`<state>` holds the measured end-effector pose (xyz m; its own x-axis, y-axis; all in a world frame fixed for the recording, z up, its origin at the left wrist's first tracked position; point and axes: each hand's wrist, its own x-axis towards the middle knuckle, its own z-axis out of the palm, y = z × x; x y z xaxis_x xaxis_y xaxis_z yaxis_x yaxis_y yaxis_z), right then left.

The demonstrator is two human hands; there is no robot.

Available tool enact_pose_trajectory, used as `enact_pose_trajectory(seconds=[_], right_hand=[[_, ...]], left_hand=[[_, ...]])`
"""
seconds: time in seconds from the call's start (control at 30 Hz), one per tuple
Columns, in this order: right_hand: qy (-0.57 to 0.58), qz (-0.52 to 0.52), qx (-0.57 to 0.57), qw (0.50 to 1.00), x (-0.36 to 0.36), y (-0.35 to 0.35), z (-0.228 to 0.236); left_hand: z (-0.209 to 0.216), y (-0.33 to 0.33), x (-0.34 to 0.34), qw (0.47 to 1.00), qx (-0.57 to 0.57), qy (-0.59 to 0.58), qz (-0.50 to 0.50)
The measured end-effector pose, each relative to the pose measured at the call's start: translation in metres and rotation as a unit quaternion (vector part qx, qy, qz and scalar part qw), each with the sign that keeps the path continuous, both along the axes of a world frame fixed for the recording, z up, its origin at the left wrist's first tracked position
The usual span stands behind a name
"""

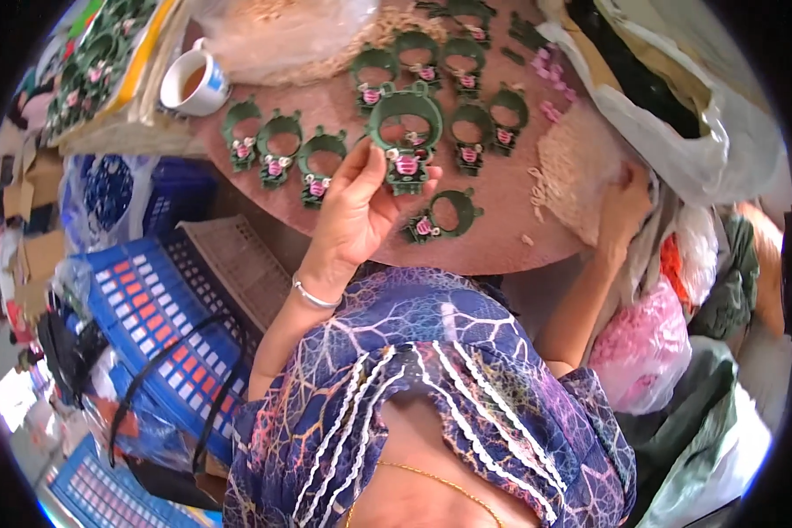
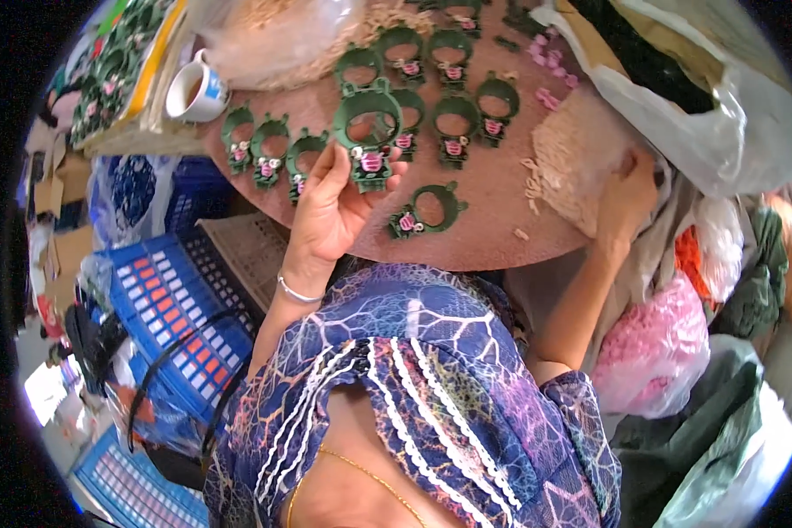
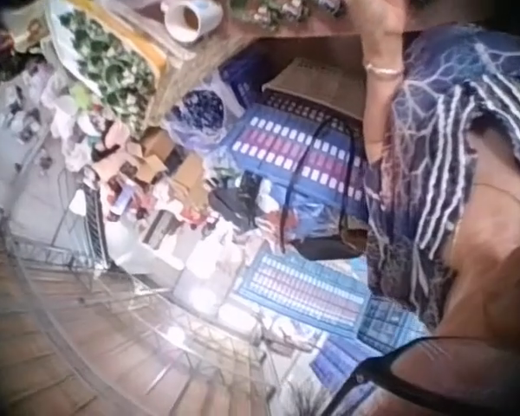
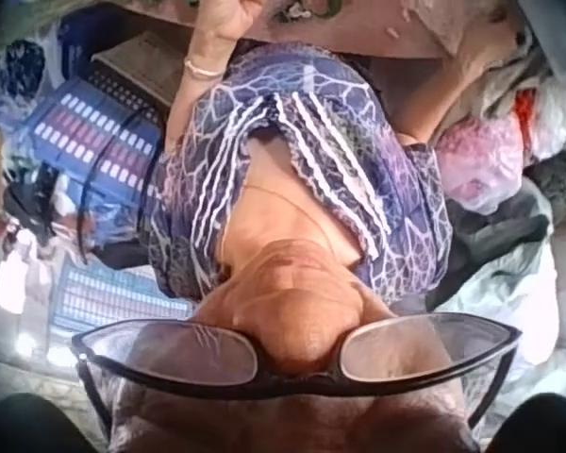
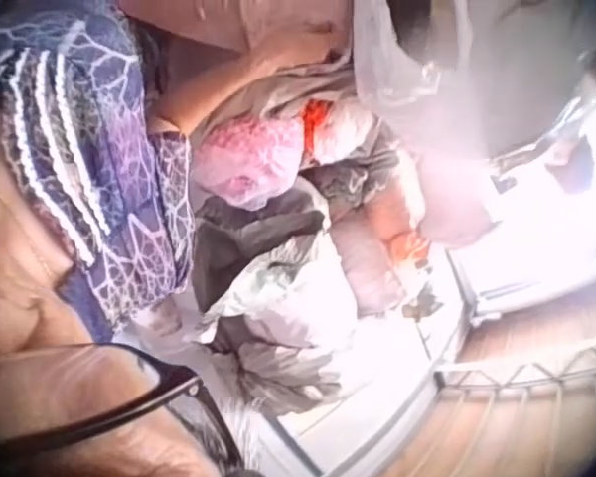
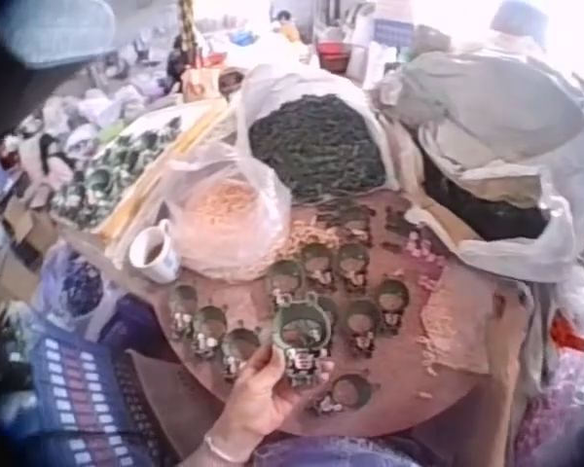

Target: Assembling decorative toy rings by manually attaching small flower and character components.

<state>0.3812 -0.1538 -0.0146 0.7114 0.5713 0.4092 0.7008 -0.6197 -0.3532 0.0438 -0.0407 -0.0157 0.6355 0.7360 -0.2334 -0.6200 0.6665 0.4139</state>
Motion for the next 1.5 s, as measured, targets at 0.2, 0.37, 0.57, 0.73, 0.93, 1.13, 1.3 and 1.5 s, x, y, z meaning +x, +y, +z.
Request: enact_pose_trajectory(seconds=[0.2,0.37,0.57,0.73,0.93,1.13,1.3,1.5], right_hand=[[-0.175,-0.037,0.135,0.975,-0.032,0.018,0.041],[0.168,0.275,0.343,0.882,-0.103,0.041,0.062],[0.639,0.278,0.274,0.663,-0.167,0.056,0.027],[0.570,0.318,0.226,0.724,-0.172,0.059,0.025],[0.507,0.313,0.185,0.782,-0.172,0.061,0.029],[0.525,0.308,0.167,0.776,-0.171,0.059,0.024],[0.467,0.325,0.129,0.812,-0.170,0.057,0.026],[0.242,0.402,0.123,0.875,-0.165,0.060,0.030]], left_hand=[[0.001,0.005,0.004,0.999,-0.020,-0.003,0.025],[0.002,0.007,0.009,1.000,-0.005,0.008,0.022],[0.003,-0.001,0.014,0.999,0.019,0.008,0.040],[0.000,-0.003,0.012,0.996,0.054,0.042,0.052],[0.000,-0.006,0.011,0.997,0.033,0.023,0.062],[-0.006,-0.007,0.007,0.997,0.042,0.025,0.062],[-0.001,-0.009,0.008,0.997,0.011,0.040,0.064],[-0.003,-0.010,0.006,0.998,0.018,0.019,0.052]])
